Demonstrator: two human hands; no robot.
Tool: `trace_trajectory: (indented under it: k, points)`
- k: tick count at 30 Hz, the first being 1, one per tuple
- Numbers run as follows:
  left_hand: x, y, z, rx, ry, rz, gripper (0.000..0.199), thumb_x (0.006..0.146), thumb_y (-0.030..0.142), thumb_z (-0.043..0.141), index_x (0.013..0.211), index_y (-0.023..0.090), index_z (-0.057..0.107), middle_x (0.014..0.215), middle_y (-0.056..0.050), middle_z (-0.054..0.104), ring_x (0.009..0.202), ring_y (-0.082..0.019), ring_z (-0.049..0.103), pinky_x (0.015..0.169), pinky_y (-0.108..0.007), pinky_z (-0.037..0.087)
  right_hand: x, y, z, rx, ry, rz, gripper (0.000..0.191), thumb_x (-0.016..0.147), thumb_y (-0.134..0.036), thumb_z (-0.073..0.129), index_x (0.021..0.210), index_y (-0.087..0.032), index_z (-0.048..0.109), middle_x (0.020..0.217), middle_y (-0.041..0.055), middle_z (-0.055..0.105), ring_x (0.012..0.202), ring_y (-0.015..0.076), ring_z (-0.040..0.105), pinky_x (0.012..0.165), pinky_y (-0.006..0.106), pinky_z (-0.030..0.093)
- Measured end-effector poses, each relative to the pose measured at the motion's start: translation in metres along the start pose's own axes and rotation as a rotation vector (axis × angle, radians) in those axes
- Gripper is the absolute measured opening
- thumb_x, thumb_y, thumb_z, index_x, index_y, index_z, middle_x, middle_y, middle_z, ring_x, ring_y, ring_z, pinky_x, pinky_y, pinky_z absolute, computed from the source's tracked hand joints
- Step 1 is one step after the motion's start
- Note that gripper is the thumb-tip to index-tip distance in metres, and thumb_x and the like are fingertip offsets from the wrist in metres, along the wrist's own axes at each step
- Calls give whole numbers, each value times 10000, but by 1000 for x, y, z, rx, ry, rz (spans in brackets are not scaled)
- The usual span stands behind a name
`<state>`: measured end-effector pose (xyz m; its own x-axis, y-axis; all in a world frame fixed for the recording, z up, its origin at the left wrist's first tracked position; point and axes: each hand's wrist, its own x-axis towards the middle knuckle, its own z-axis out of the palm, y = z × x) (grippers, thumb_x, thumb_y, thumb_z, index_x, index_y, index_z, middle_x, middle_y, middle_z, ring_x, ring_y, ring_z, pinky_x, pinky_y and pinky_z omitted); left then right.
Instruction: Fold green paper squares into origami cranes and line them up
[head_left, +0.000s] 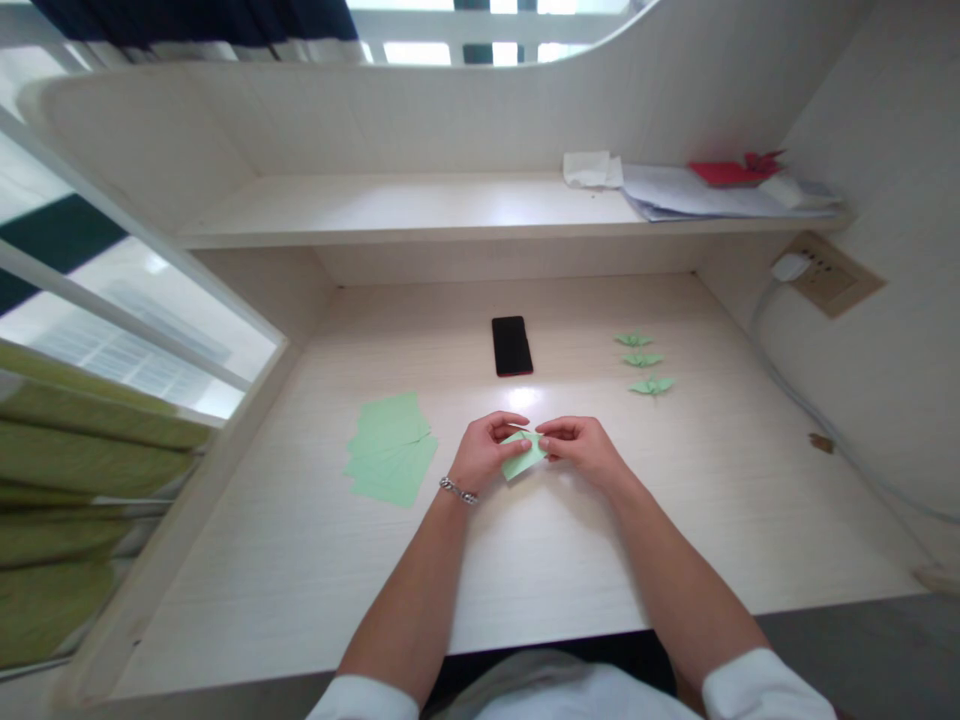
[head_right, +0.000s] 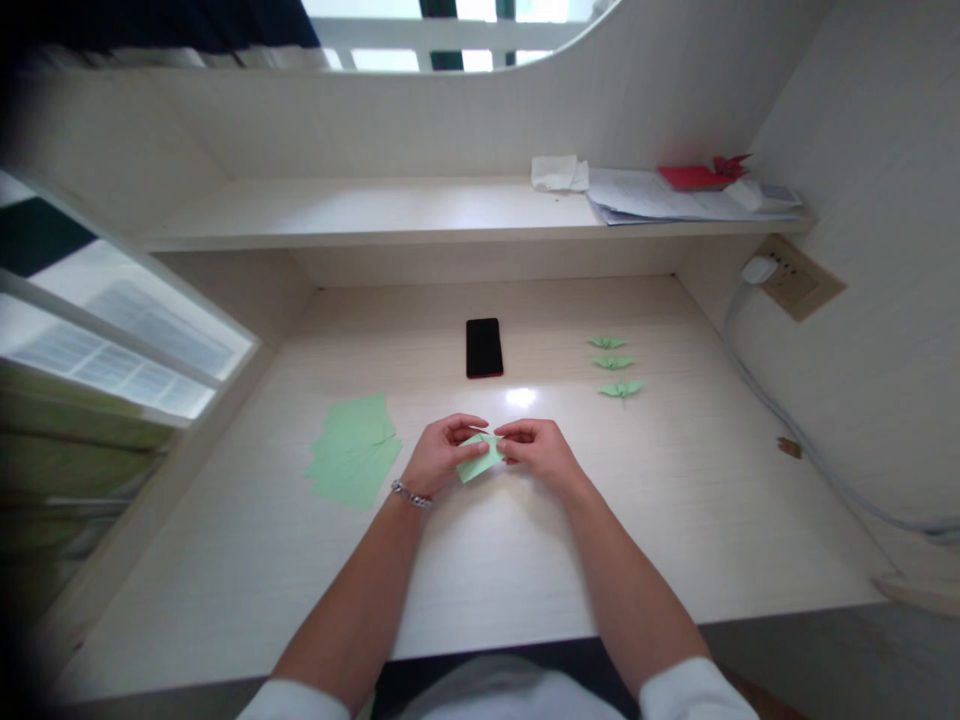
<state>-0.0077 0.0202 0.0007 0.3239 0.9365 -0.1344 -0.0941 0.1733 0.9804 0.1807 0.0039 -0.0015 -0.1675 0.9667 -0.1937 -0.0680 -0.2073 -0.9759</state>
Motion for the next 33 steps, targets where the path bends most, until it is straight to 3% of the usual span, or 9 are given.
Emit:
trace_trajectory:
  k: [18, 26, 33]
  points:
    - [2, -3, 2, 108, 67, 37, 367, 592, 273, 813, 907, 132, 686, 845, -93, 729, 794, -218, 686, 734, -325, 539, -1, 1, 0, -4, -59, 40, 315, 657, -353, 761, 889, -141, 736, 740, 50, 706, 648, 152, 640, 613, 278, 531]
    - [3, -6, -1, 51, 14, 16, 314, 656, 279, 766, 922, 127, 698, 874, -103, 729, 790, -210, 685, 722, -315, 533, 1, 1, -1, -12, -1, 57, 328, 630, -364, 778, 861, -133, 745, 730, 56, 702, 642, 154, 632, 597, 275, 532]
    - [4, -7, 1, 51, 72, 1, 312, 663, 273, 753, 937, 132, 704, 817, -87, 730, 737, -190, 677, 681, -285, 519, 1, 3, -1, -11, 22, 51, 336, 618, -346, 791, 864, -122, 747, 727, 66, 707, 646, 155, 638, 607, 282, 543]
